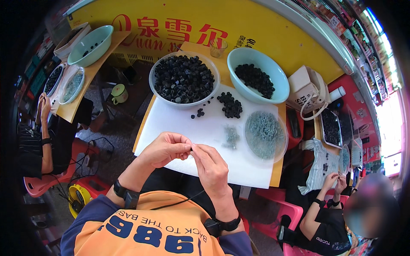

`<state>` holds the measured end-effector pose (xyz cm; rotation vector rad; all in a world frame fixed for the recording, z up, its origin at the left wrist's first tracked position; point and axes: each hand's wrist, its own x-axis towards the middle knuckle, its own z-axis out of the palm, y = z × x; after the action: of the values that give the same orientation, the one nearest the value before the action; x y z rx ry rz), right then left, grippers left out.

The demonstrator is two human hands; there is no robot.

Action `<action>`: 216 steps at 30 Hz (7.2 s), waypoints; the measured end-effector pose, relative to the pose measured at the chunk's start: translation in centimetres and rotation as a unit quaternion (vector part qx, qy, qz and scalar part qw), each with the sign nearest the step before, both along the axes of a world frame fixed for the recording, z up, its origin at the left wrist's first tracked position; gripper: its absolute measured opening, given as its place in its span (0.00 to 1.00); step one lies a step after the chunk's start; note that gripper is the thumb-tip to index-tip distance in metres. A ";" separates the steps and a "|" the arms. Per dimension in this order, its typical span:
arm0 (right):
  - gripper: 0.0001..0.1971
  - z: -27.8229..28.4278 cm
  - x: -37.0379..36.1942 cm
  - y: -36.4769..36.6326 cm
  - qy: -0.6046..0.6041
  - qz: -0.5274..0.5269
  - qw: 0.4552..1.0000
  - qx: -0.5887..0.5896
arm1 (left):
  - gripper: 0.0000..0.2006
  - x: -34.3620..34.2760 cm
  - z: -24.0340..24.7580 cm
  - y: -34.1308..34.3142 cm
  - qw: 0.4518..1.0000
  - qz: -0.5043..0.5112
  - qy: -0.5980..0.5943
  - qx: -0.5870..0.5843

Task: Assembling small black plastic components by hand at a workbench.

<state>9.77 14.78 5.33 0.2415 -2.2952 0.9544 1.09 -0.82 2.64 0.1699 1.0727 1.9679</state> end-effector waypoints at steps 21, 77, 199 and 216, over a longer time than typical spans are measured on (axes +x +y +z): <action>0.12 -0.4 0.1 -0.1 -0.130 -0.027 0.982 -0.132 | 0.06 0.1 -1.6 0.6 0.998 0.036 0.034 -0.032; 0.11 -0.7 1.1 2.4 -0.087 -0.055 0.982 -0.160 | 0.13 -0.1 -2.5 1.1 0.985 -0.006 -0.151 0.082; 0.10 -2.1 -13.9 11.6 -0.072 -0.057 0.987 0.133 | 0.09 -2.2 -5.0 -6.3 0.940 0.249 0.093 -0.214; 0.07 -6.5 -7.9 2.7 -0.197 0.042 0.977 -0.064 | 0.09 -1.1 -4.7 -1.5 0.667 0.044 0.624 -0.404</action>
<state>1.87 17.47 -1.16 0.1001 -2.5809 1.2838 -0.05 -2.30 -2.05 1.0745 2.7399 1.0248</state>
